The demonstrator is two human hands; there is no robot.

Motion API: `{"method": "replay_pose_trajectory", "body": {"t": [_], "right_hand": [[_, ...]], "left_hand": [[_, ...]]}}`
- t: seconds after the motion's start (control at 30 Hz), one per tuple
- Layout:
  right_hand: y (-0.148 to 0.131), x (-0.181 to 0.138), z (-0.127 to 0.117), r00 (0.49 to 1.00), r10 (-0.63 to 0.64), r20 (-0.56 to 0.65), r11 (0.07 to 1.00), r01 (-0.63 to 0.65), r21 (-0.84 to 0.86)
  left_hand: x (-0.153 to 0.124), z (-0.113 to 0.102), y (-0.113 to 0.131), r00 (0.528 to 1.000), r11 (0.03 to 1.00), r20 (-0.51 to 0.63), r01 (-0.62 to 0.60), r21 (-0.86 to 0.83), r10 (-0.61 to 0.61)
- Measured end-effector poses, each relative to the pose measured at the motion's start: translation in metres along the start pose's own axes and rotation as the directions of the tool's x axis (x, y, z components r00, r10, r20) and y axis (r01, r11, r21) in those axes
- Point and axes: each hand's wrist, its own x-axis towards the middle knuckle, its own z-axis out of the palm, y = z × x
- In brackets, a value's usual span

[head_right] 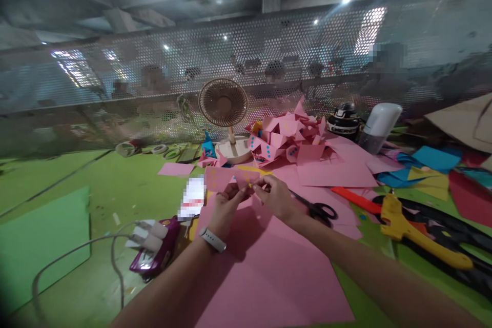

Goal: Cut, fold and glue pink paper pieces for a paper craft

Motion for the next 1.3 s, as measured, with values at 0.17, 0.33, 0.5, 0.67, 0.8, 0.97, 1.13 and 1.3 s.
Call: {"method": "replay_pose_trajectory", "body": {"t": [0.17,0.33,0.5,0.67,0.8,0.97,1.13,1.3], "right_hand": [[0.003,0.004,0.0,0.999,0.048,0.004,0.995,-0.048,0.083],[0.002,0.005,0.001,0.998,0.06,0.012,0.991,-0.061,0.122],[-0.008,0.002,-0.005,1.0,0.012,-0.01,1.0,-0.011,0.023],[-0.012,0.001,-0.007,0.997,-0.081,-0.005,0.99,0.079,-0.117],[-0.009,0.002,-0.006,0.986,-0.169,-0.016,0.968,0.163,-0.189],[-0.008,0.002,-0.007,0.982,-0.188,0.007,0.952,0.184,-0.243],[-0.008,0.002,-0.006,0.988,-0.153,0.027,0.967,0.155,-0.201],[-0.007,0.002,-0.002,0.999,-0.035,-0.016,0.996,0.033,-0.087]], "left_hand": [[-0.001,-0.001,0.001,1.0,1.0,-0.01,0.021,-0.002,-0.021],[-0.001,0.0,0.001,1.0,0.998,-0.008,0.012,-0.068,-0.013],[0.0,0.0,-0.002,1.0,0.998,0.002,-0.005,-0.067,0.005],[0.001,-0.002,-0.007,0.998,0.997,0.034,-0.041,-0.072,0.043],[0.002,-0.002,-0.009,0.999,0.996,0.021,-0.039,-0.075,0.041],[0.004,-0.002,-0.009,1.0,0.997,0.014,-0.025,-0.077,0.026],[0.004,-0.002,-0.007,1.0,0.997,0.017,-0.001,-0.071,0.002],[0.0,-0.001,-0.003,0.999,0.998,0.039,0.018,-0.062,-0.016]]}}
